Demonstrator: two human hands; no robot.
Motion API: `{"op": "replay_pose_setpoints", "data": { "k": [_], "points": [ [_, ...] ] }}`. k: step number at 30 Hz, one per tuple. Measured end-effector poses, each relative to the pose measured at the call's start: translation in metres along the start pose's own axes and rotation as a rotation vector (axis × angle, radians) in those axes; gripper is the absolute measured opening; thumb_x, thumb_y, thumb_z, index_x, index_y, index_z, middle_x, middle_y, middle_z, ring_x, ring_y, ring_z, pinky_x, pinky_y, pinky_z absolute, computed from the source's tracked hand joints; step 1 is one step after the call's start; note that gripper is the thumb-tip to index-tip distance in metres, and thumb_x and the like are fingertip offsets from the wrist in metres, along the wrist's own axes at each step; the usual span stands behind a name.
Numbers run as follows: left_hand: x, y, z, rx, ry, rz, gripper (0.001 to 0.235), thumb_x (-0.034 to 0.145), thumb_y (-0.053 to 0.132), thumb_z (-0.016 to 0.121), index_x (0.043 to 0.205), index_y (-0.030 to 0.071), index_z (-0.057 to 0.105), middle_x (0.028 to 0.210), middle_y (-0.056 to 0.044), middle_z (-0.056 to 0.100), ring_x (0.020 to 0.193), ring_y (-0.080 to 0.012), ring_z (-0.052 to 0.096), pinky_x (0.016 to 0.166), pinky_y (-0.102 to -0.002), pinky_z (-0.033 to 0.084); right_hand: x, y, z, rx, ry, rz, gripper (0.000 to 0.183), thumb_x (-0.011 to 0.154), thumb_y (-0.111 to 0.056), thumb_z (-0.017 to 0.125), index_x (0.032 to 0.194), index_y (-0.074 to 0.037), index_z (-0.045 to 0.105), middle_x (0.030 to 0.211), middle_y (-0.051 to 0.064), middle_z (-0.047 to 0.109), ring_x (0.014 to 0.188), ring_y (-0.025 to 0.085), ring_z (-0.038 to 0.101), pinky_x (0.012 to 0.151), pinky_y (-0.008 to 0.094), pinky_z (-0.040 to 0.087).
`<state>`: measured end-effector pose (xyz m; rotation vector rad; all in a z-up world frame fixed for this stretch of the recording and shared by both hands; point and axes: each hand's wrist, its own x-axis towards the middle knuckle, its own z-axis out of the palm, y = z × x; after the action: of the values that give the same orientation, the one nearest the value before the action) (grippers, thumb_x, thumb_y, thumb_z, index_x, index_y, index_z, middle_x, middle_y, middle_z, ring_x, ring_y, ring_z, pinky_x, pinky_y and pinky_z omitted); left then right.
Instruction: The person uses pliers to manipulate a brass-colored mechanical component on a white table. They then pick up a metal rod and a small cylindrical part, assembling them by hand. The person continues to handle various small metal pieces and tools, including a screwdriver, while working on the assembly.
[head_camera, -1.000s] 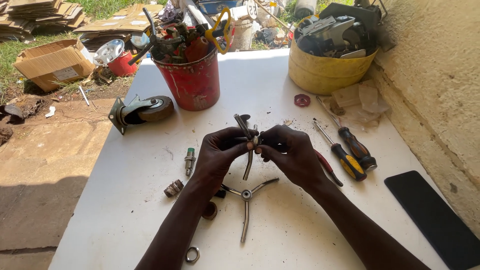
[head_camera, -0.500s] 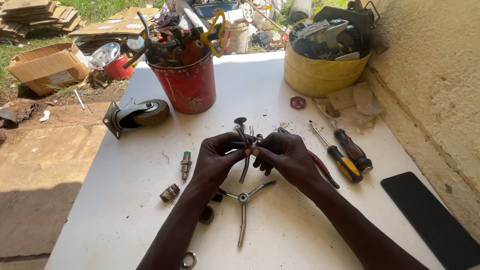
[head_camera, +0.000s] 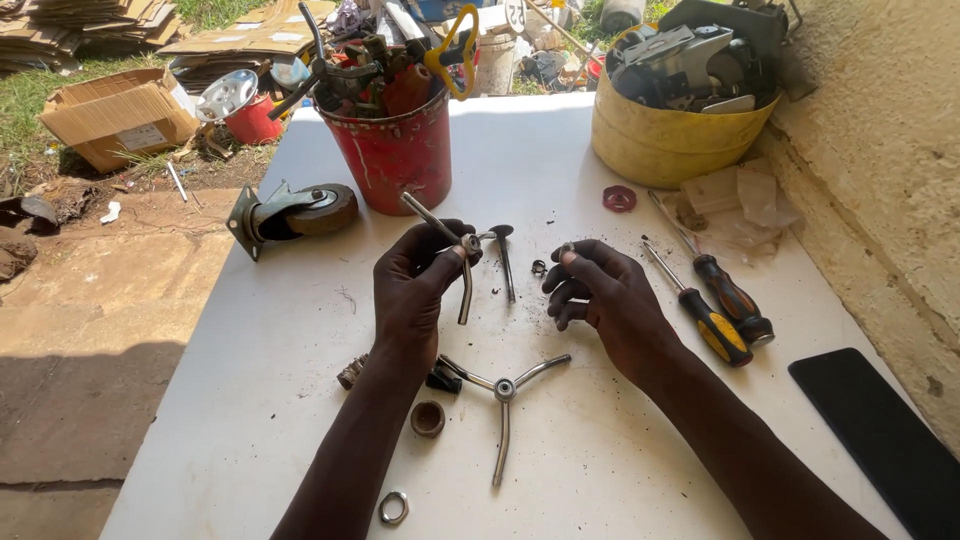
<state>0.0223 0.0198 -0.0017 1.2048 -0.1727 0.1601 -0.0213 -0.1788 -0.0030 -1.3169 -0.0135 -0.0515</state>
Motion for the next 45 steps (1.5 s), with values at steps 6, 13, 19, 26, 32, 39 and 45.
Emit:
{"op": "replay_pose_setpoints", "data": {
  "k": [6, 13, 19, 26, 32, 39, 45],
  "points": [
    [0.005, 0.01, -0.005, -0.12, 0.083, -0.009, 0.029, 0.083, 0.001, 0.07, 0.112, -0.001, 0.067, 0.1, -0.02, 0.071, 0.088, -0.0252, 0.072, 0.086, -0.042, 0.063, -0.002, 0.002, 0.001, -0.058, -0.018, 0.007, 0.033, 0.094, -0.023, 0.059, 0.114, 0.003, 0.057, 0.085, 0.02, 0.062, 0.068, 0.025, 0.065, 0.052, 0.034, 0.057],
    [0.016, 0.001, -0.019, -0.149, 0.158, -0.011, 0.027, 0.086, 0.003, 0.065, 0.112, -0.003, 0.065, 0.1, -0.021, 0.069, 0.088, -0.0253, 0.071, 0.085, -0.043, 0.062, -0.002, 0.0, -0.002, -0.03, 0.065, 0.006, 0.032, 0.091, -0.014, 0.057, 0.119, 0.002, 0.057, 0.082, 0.014, 0.056, 0.066, 0.02, 0.062, 0.049, 0.029, 0.052],
    [0.009, 0.011, -0.017, 0.031, 0.182, -0.023, 0.024, 0.089, 0.012, 0.063, 0.108, -0.001, 0.065, 0.087, -0.015, 0.068, 0.073, -0.018, 0.067, 0.068, -0.031, 0.059, 0.0, -0.002, -0.008, -0.429, 0.173, -0.156, 0.015, 0.091, -0.009, 0.064, 0.103, -0.001, 0.07, 0.065, 0.01, 0.053, 0.052, 0.015, 0.054, 0.039, 0.024, 0.042],
    [0.012, 0.004, -0.024, 0.148, 0.195, 0.011, 0.018, 0.091, 0.011, 0.06, 0.103, 0.0, 0.065, 0.073, -0.011, 0.062, 0.058, -0.0119, 0.057, 0.048, -0.021, 0.046, 0.001, 0.0, -0.008, -1.057, 0.159, -0.319, 0.018, 0.085, -0.006, 0.07, 0.098, -0.016, 0.077, 0.06, 0.009, 0.063, 0.059, 0.021, 0.062, 0.059, 0.034, 0.051],
    [0.013, 0.006, -0.024, 0.111, 0.247, -0.013, 0.016, 0.091, 0.011, 0.058, 0.1, 0.0, 0.065, 0.07, -0.011, 0.062, 0.055, -0.0124, 0.056, 0.045, -0.02, 0.042, 0.009, -0.002, 0.006, -1.368, 0.101, -0.338, 0.02, 0.087, -0.014, 0.07, 0.107, -0.016, 0.075, 0.062, 0.008, 0.063, 0.061, 0.023, 0.065, 0.063, 0.037, 0.056],
    [0.013, 0.009, -0.022, 0.126, 0.224, -0.002, 0.017, 0.093, 0.009, 0.054, 0.1, 0.0, 0.065, 0.065, -0.01, 0.058, 0.051, -0.0111, 0.052, 0.042, -0.018, 0.037, 0.027, 0.009, 0.016, -1.607, 0.091, -0.164, 0.022, 0.094, -0.025, 0.059, 0.109, -0.014, 0.071, 0.073, 0.01, 0.072, 0.078, 0.031, 0.075, 0.073, 0.045, 0.06],
    [0.001, 0.02, -0.003, 0.21, 0.193, 0.019, 0.017, 0.092, 0.005, 0.052, 0.094, -0.001, 0.068, 0.055, -0.009, 0.055, 0.044, -0.0134, 0.051, 0.043, -0.023, 0.038, 0.03, -0.007, -0.011, -1.262, 0.144, -0.22, 0.02, 0.085, -0.022, 0.067, 0.105, -0.018, 0.069, 0.067, 0.011, 0.07, 0.077, 0.034, 0.072, 0.076, 0.051, 0.058]
  ]
}}
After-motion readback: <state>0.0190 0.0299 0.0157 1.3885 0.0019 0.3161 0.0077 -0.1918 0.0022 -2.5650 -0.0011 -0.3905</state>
